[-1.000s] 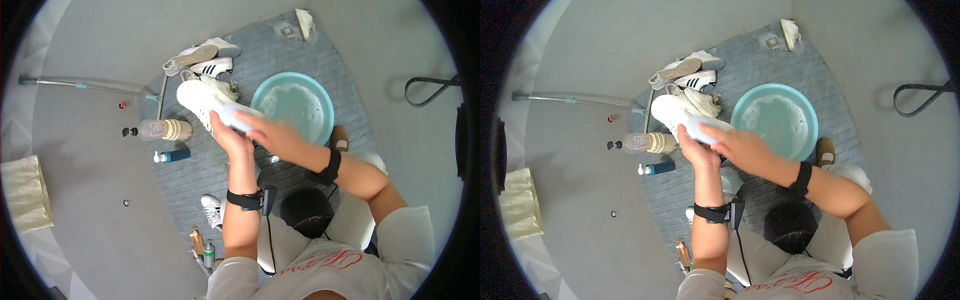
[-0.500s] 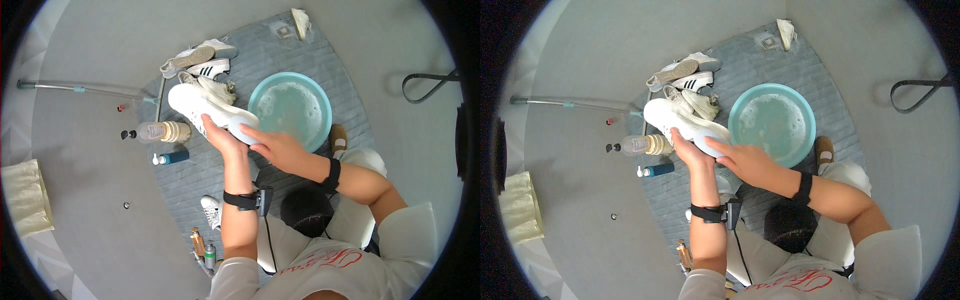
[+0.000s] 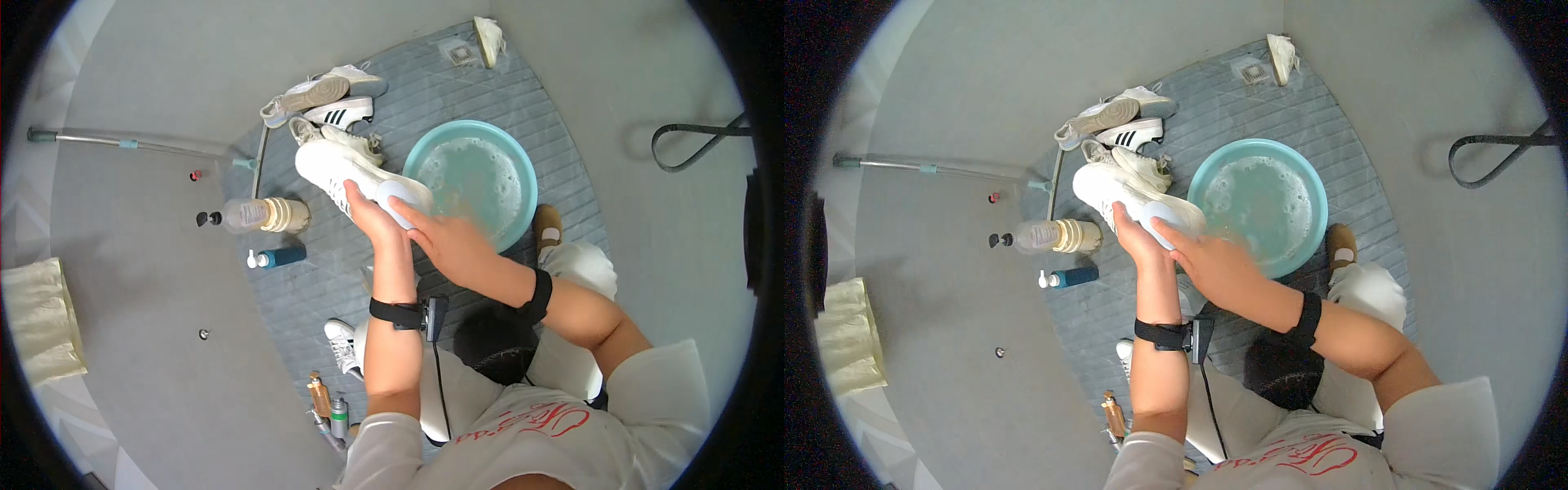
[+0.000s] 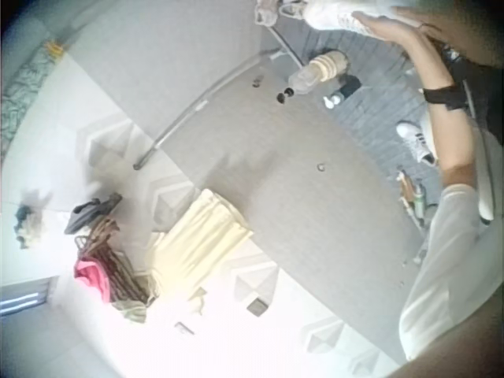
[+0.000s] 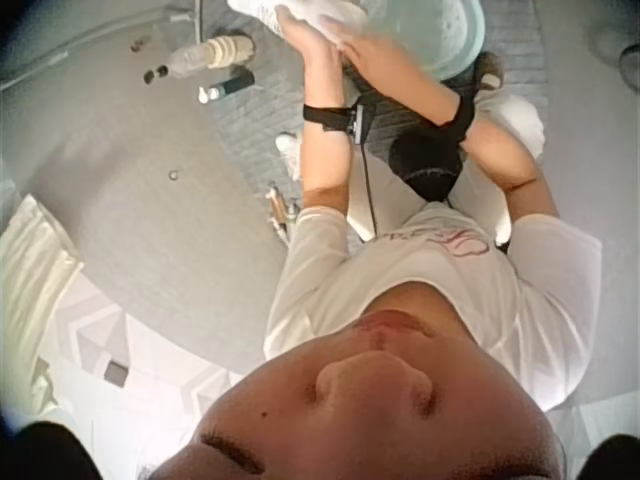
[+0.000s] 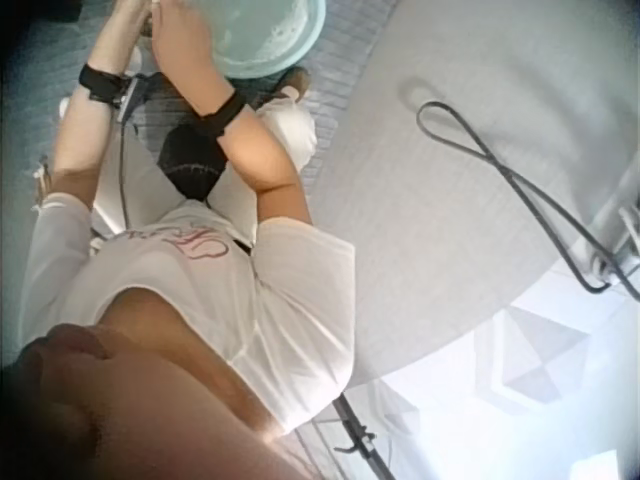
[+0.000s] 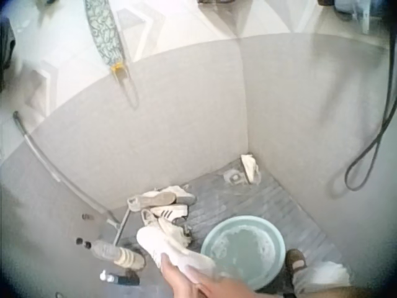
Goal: Scrubbing white sneakers with a brush and soapy water in a bucket.
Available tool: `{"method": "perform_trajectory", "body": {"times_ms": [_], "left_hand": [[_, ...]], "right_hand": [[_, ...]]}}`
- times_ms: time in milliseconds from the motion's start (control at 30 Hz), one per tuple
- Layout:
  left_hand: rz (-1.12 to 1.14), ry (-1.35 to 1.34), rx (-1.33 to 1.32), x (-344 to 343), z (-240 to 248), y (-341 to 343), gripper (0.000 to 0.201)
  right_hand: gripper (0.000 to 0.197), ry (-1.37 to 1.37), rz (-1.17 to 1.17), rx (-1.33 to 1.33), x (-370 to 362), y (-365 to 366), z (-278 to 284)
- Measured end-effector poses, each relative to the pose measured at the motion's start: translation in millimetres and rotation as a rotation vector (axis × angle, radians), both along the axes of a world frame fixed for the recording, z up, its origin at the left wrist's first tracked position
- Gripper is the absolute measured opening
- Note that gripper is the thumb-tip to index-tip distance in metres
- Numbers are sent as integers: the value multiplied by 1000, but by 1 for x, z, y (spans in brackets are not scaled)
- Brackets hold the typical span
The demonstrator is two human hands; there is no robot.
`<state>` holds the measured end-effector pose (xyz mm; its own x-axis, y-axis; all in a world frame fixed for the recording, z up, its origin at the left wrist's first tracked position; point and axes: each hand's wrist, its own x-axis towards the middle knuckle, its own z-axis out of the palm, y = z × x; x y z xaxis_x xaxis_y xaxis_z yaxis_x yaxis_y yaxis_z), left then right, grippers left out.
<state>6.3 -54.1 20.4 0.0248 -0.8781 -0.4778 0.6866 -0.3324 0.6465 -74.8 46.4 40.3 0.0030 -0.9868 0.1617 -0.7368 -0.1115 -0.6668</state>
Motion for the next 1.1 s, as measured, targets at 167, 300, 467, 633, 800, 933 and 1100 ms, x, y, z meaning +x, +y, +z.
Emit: {"method": "perform_trajectory", "body": {"times_ms": [167,300,467,633,800,933,1100], "left_hand": [[-26,-9,-50,0,-3,0,54],[-142,-8,-134,20,11,1,55],[-234,18,-172,21,38,3,67],[-285,-49,-150,21,47,9,73],[-283,-40,-274,22,31,12,64],[-102,-77,-207,14,21,6,61],[-41,-144,-344,19,27,9,64]], "right_hand": [[50,-295,-21,31,-7,-33,8],[52,-498,55,40,-10,-22,19],[52,-646,78,40,-27,-29,41],[51,-782,83,93,-30,-25,39],[52,-792,65,190,-32,-25,39],[51,-697,74,245,-27,-25,35],[52,-641,145,98,-15,-22,21]]}}
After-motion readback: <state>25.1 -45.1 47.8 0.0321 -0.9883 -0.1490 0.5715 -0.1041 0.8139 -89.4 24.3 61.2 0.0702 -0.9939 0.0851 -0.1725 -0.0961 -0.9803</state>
